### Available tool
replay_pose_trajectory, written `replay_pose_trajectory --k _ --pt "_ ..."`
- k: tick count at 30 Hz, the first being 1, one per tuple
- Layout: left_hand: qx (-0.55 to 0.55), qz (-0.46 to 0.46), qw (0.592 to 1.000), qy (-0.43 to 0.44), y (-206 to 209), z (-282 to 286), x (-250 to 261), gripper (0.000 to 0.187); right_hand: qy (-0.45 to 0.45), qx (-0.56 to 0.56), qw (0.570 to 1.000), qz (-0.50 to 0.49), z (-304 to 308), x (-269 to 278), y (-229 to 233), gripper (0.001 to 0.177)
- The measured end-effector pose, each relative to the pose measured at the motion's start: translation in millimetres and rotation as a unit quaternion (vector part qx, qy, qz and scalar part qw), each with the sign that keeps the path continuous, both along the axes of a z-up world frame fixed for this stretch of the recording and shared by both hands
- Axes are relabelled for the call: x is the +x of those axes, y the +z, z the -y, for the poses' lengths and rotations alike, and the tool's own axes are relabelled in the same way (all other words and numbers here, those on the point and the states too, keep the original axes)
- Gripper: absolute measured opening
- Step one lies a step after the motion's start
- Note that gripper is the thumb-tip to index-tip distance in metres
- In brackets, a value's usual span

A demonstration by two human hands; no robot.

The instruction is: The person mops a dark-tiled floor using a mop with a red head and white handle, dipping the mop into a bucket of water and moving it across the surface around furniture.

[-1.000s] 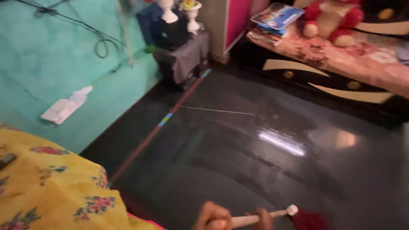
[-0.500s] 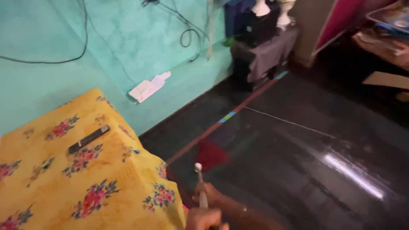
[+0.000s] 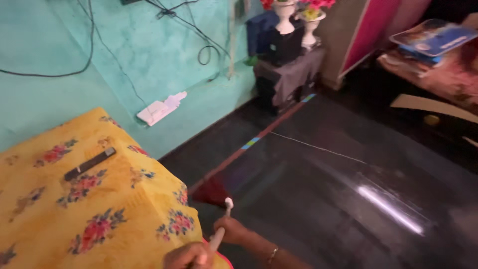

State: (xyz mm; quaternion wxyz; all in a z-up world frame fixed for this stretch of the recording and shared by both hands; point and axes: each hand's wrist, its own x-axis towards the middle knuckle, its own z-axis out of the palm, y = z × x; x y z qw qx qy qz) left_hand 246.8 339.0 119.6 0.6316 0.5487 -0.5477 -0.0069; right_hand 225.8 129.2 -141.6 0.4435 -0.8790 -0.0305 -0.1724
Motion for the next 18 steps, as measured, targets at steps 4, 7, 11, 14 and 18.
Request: replay_pose_trajectory --k 4,7,11,14,18 --pt "-0.029 -0.095 0.970 -0.220 34.3 -34.2 -30.6 0.032 -0.037 -0.014 0.999 -0.011 -35.9 -111.2 14.2 0.020" --pt "-0.069 -0.099 0.913 -0.389 62.0 -43.7 -75.0 0.035 -0.121 -0.011 0.992 -0.019 -70.5 -214.5 12.5 0.020" --pt "0.016 -0.177 0.894 -0.411 67.8 -57.9 -164.5 0.034 -0.297 0.022 0.946 -0.126 -116.7 -357.2 -1.6 0.021" --pt "0.159 -0.256 0.869 -0.393 53.4 -56.7 -236.5 0.029 -0.422 0.035 0.878 -0.221 -154.7 -459.1 -11.4 0.019" --pt "0.229 -0.228 0.791 -0.519 -0.5 -54.7 -315.1 0.022 -0.583 0.090 0.787 -0.179 -203.9 -561.7 -20.8 0.027"
